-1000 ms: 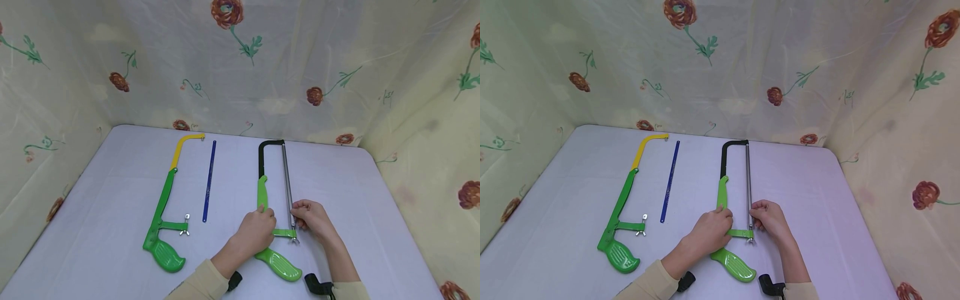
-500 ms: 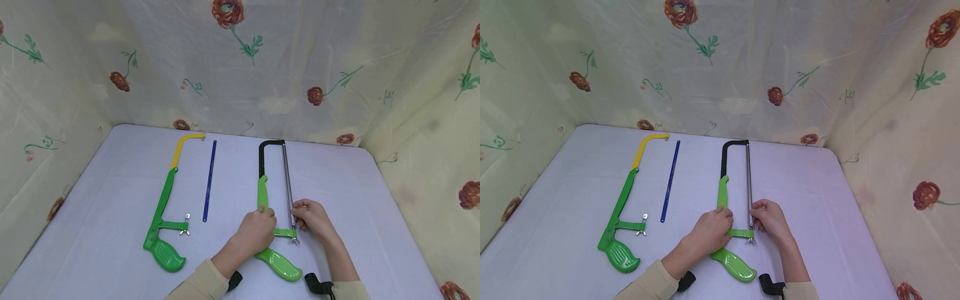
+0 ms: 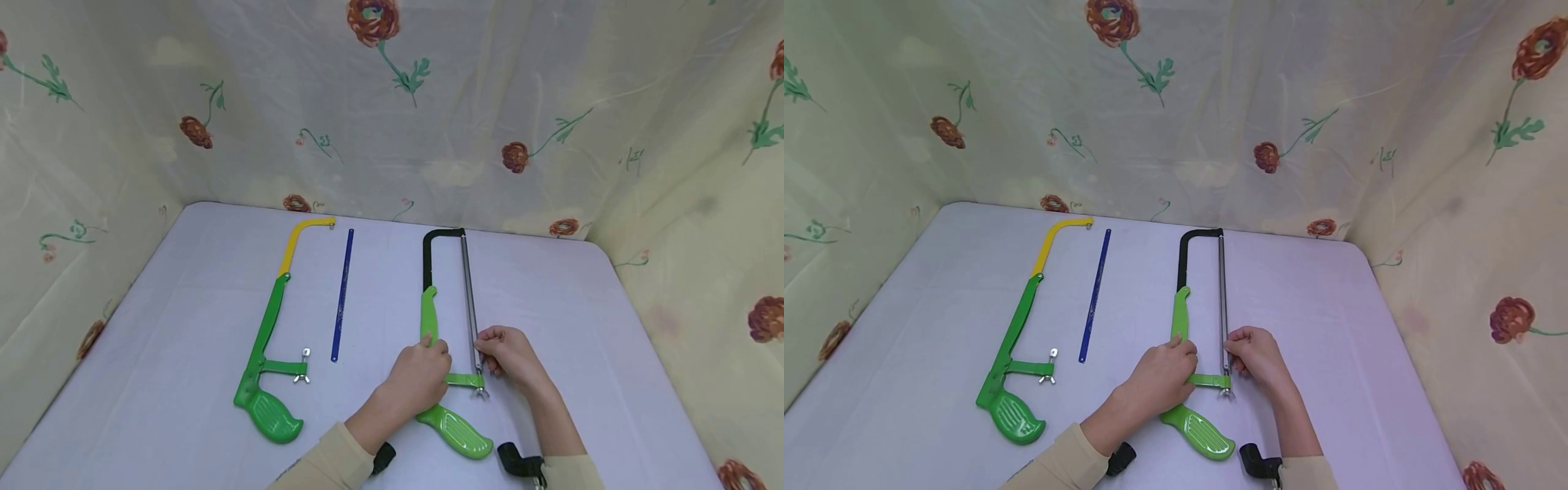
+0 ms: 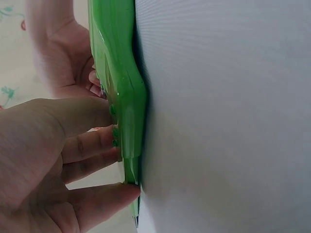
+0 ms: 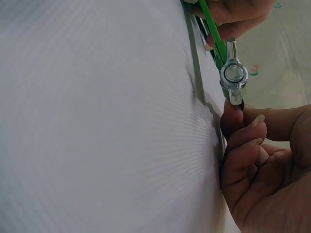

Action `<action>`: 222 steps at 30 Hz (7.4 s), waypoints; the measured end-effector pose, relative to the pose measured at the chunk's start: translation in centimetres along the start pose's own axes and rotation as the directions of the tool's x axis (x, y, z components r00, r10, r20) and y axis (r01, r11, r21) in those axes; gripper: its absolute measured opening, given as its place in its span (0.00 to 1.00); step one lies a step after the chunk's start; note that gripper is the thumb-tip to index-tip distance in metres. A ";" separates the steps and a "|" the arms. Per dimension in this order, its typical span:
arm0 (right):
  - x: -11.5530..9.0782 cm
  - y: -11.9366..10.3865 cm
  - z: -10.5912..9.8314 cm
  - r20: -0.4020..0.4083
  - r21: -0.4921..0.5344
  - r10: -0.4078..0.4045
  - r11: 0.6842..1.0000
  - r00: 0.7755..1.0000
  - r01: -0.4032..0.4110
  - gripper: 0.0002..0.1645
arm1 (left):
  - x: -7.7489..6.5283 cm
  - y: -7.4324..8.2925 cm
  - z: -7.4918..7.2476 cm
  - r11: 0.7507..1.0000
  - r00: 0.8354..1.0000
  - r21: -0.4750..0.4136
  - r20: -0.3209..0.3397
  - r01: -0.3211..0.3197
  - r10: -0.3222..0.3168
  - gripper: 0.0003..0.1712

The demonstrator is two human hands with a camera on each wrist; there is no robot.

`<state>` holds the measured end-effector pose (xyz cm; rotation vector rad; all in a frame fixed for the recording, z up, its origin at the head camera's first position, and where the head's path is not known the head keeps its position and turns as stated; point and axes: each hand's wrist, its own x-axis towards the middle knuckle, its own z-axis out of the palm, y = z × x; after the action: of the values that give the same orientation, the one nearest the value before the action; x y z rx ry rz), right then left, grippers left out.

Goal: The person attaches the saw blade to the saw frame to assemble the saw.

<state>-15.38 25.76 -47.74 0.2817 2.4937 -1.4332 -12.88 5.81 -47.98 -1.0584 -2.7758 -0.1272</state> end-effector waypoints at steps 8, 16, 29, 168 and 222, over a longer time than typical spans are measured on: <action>0.2 0.1 0.0 0.009 0.003 0.002 1.000 1.000 -0.002 0.14 | 0.0 0.0 0.1 1.000 1.000 -0.002 0.007 -0.002 0.002 0.13; 0.3 0.2 0.0 0.002 0.005 0.004 1.000 1.000 -0.004 0.15 | 0.1 -0.1 0.2 1.000 1.000 0.022 0.001 -0.015 0.015 0.13; -0.5 0.3 0.2 -0.061 -0.071 0.008 0.997 0.998 -0.012 0.12 | 0.1 -0.1 0.2 0.999 1.000 0.030 -0.008 -0.019 0.019 0.14; -6.8 -0.2 -0.1 0.072 -0.340 -0.002 0.940 0.997 0.027 0.11 | 0.2 -0.1 -0.1 1.000 0.999 -0.017 0.048 0.004 -0.003 0.10; -7.0 -0.1 -0.1 0.109 -0.376 -0.007 0.925 0.994 0.048 0.09 | 0.2 -0.1 -0.2 0.999 1.000 -0.034 0.029 0.006 -0.005 0.11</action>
<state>-8.72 25.47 -45.43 0.0914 2.6229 -0.9157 -13.02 5.84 -47.80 -1.0693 -2.8118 -0.1625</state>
